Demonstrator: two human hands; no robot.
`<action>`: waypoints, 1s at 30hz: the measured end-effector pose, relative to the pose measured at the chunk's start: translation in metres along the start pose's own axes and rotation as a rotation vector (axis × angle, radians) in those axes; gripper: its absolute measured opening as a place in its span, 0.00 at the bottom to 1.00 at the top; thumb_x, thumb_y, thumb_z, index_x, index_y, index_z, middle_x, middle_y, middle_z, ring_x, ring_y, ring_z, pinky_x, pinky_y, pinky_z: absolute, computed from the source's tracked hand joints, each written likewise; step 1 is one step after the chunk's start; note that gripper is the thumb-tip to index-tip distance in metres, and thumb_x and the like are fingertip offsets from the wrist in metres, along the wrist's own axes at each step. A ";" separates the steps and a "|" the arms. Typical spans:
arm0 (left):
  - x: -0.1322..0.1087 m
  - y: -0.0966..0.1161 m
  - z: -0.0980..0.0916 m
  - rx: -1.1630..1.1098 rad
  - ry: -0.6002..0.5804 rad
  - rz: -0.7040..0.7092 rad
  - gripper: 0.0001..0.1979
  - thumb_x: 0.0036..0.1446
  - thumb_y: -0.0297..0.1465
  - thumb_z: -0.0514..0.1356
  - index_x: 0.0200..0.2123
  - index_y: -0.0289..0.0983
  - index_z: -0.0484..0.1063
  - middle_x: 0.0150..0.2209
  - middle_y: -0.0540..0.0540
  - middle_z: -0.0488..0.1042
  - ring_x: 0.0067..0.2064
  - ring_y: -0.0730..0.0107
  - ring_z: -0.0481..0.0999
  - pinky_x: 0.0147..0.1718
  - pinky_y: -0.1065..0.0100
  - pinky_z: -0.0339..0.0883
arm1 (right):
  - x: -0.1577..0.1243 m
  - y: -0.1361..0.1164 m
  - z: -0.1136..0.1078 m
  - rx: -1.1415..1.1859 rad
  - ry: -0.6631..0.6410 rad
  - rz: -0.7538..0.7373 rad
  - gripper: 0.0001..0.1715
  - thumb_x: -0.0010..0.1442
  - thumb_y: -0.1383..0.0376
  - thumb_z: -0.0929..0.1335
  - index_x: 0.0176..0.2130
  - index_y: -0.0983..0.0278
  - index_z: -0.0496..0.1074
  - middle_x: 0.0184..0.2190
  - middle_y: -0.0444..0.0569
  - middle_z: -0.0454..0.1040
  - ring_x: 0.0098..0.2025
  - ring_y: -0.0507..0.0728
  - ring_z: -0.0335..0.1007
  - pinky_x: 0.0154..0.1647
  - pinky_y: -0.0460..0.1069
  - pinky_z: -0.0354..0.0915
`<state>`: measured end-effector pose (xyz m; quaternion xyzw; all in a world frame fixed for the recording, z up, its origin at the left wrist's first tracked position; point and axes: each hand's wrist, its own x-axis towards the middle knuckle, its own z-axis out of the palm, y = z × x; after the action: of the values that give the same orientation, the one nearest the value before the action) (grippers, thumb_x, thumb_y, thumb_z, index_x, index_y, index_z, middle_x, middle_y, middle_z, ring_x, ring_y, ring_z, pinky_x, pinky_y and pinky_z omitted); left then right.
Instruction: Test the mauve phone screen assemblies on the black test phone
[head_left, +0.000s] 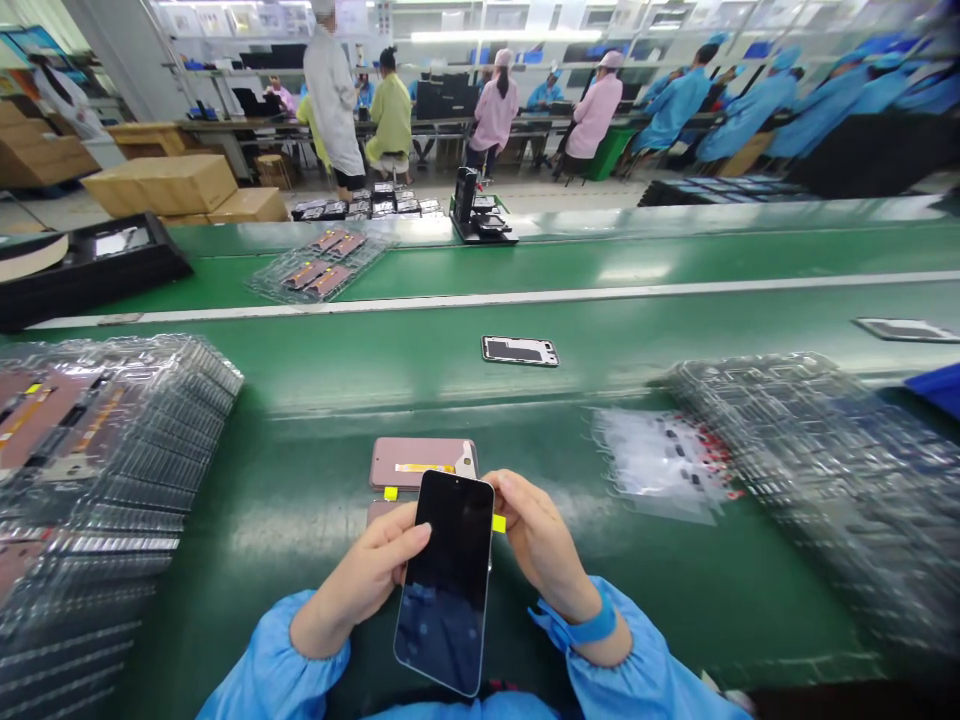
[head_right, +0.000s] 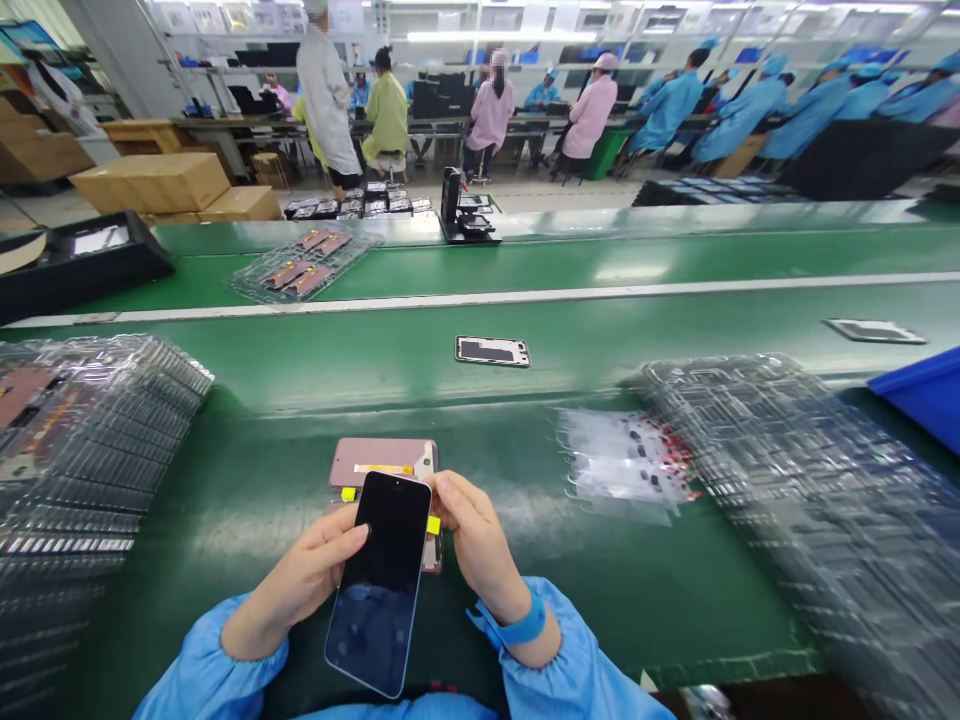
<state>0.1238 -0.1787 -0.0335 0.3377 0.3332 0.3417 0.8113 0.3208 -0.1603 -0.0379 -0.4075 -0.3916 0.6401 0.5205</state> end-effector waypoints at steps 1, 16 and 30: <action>0.000 0.000 0.000 0.001 0.001 -0.003 0.17 0.62 0.36 0.61 0.53 0.40 0.74 0.44 0.44 0.78 0.36 0.70 0.75 0.42 0.68 0.68 | 0.000 0.000 0.000 -0.006 -0.004 -0.003 0.23 0.59 0.44 0.69 0.29 0.61 0.73 0.24 0.46 0.66 0.25 0.55 0.60 0.24 0.48 0.60; -0.004 0.005 0.002 0.252 -0.007 0.113 0.17 0.64 0.37 0.57 0.55 0.42 0.72 0.37 0.46 0.77 0.35 0.67 0.75 0.40 0.66 0.68 | 0.002 0.014 -0.013 -0.166 -0.012 -0.090 0.23 0.63 0.48 0.69 0.28 0.63 0.67 0.25 0.42 0.60 0.28 0.53 0.54 0.29 0.46 0.54; 0.001 0.001 0.004 0.016 0.217 0.045 0.25 0.57 0.50 0.61 0.45 0.34 0.77 0.29 0.44 0.75 0.28 0.70 0.73 0.24 0.73 0.71 | -0.001 0.023 -0.009 -0.269 -0.039 -0.076 0.25 0.64 0.46 0.67 0.28 0.62 0.66 0.25 0.42 0.61 0.28 0.54 0.55 0.30 0.46 0.57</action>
<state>0.1272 -0.1788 -0.0306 0.3125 0.4141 0.3915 0.7600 0.3217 -0.1638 -0.0622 -0.4457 -0.4993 0.5694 0.4774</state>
